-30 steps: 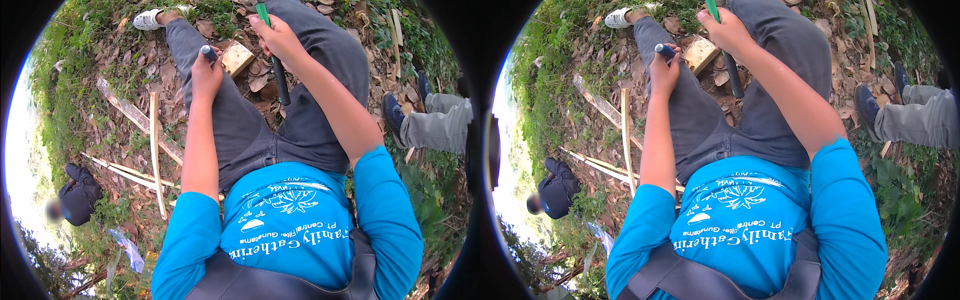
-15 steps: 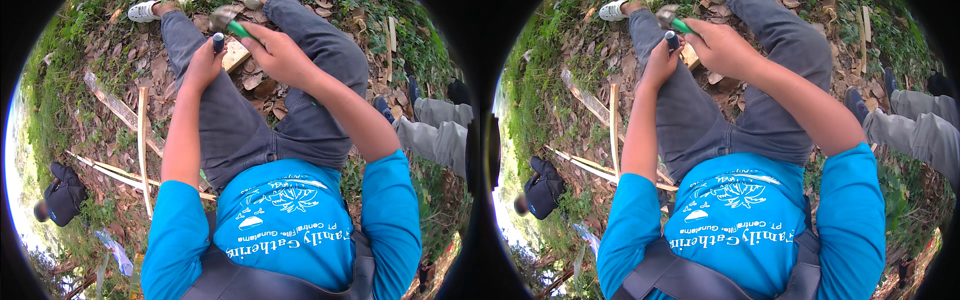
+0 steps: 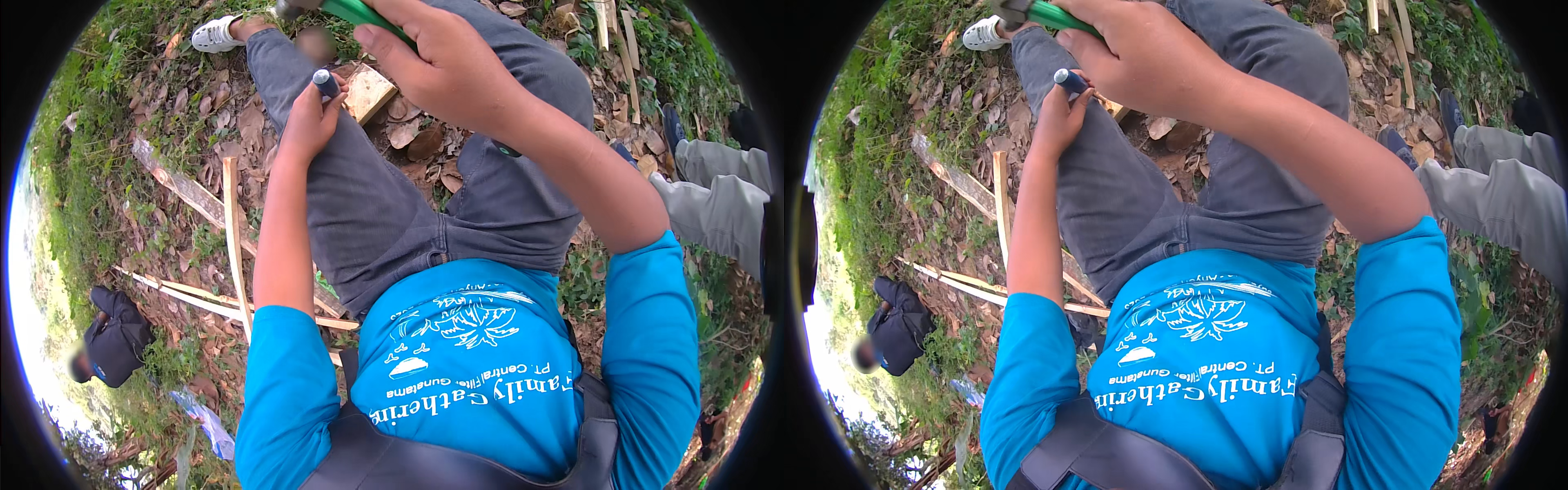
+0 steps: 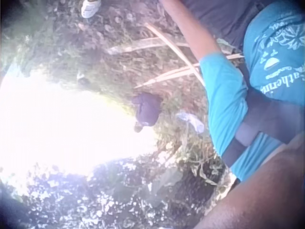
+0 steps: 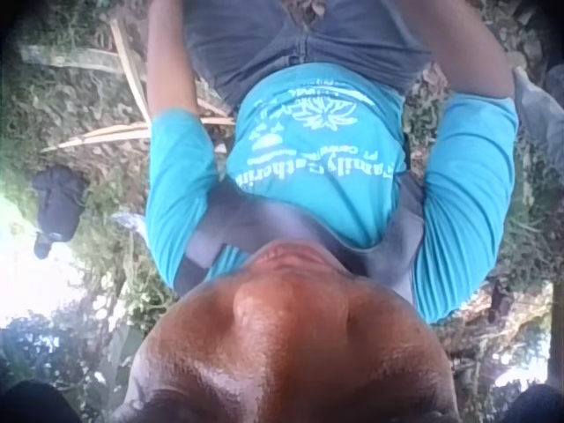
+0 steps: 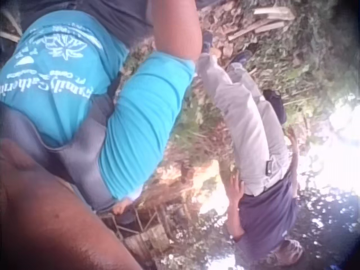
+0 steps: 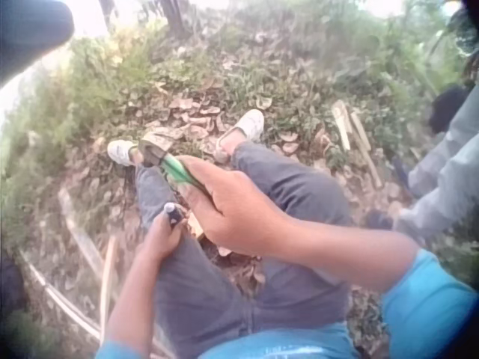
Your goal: The person sits on the ground and uses a hammer to drive nails into a small wooden block. They repeatedly position the nail and strike it with the hammer, occasionally adjusting the wood's orientation.
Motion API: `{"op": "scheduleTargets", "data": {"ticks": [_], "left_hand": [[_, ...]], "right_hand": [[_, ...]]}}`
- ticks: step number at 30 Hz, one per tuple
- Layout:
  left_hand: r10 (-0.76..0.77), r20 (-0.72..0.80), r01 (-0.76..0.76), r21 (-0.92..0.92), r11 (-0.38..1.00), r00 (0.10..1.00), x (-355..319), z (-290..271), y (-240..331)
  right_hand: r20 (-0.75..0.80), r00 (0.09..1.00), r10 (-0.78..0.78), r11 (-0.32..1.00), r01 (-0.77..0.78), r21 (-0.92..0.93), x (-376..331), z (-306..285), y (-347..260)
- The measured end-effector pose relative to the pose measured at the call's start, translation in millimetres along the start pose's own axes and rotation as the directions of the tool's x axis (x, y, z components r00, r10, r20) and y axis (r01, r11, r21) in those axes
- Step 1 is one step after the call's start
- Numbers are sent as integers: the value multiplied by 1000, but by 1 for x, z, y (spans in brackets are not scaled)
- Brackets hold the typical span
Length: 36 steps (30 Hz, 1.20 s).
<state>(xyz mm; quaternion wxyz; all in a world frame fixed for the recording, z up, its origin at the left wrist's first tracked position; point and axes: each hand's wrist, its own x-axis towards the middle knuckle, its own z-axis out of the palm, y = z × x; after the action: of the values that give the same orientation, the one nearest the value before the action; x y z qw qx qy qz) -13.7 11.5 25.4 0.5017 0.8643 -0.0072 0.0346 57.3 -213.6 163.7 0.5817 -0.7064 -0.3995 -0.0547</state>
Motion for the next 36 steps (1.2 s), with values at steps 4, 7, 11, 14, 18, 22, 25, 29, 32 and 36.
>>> {"op": "scheduleTargets", "data": {"ticks": [4,7,11,14,18,22,25,29,32,36], "left_hand": [[42,21,-42,-17,999,999,2,3,4],[75,-32,-70,139,988,997,-2,-1,-9],[146,-71,-132,174,976,987,-12,-8,-26],[140,-71,-129,142,981,988,-9,-3,-27],[218,-122,-214,40,976,968,-8,3,-15],[127,-89,-110,174,979,988,-17,-4,-36],[81,-76,-69,154,986,994,-12,-6,-29],[114,-173,-101,80,992,978,-15,5,-11],[73,-140,-74,1,997,987,-17,7,-12],[52,-159,-74,-134,988,986,-27,10,-42]], "right_hand": [[80,988,136,989,-140,52,-13,10,-10],[408,857,315,934,-204,-293,-16,19,16],[191,971,142,990,-136,-43,18,12,-32],[185,981,58,998,-57,-15,-3,25,0],[452,842,296,930,-147,-337,6,16,9],[185,980,75,997,-75,-8,16,20,-24],[477,834,277,941,-135,-310,3,23,9],[403,894,198,978,-155,-137,22,17,-13],[337,939,68,984,-7,-177,16,25,12],[621,652,434,875,-141,-464,2,16,11]]}}
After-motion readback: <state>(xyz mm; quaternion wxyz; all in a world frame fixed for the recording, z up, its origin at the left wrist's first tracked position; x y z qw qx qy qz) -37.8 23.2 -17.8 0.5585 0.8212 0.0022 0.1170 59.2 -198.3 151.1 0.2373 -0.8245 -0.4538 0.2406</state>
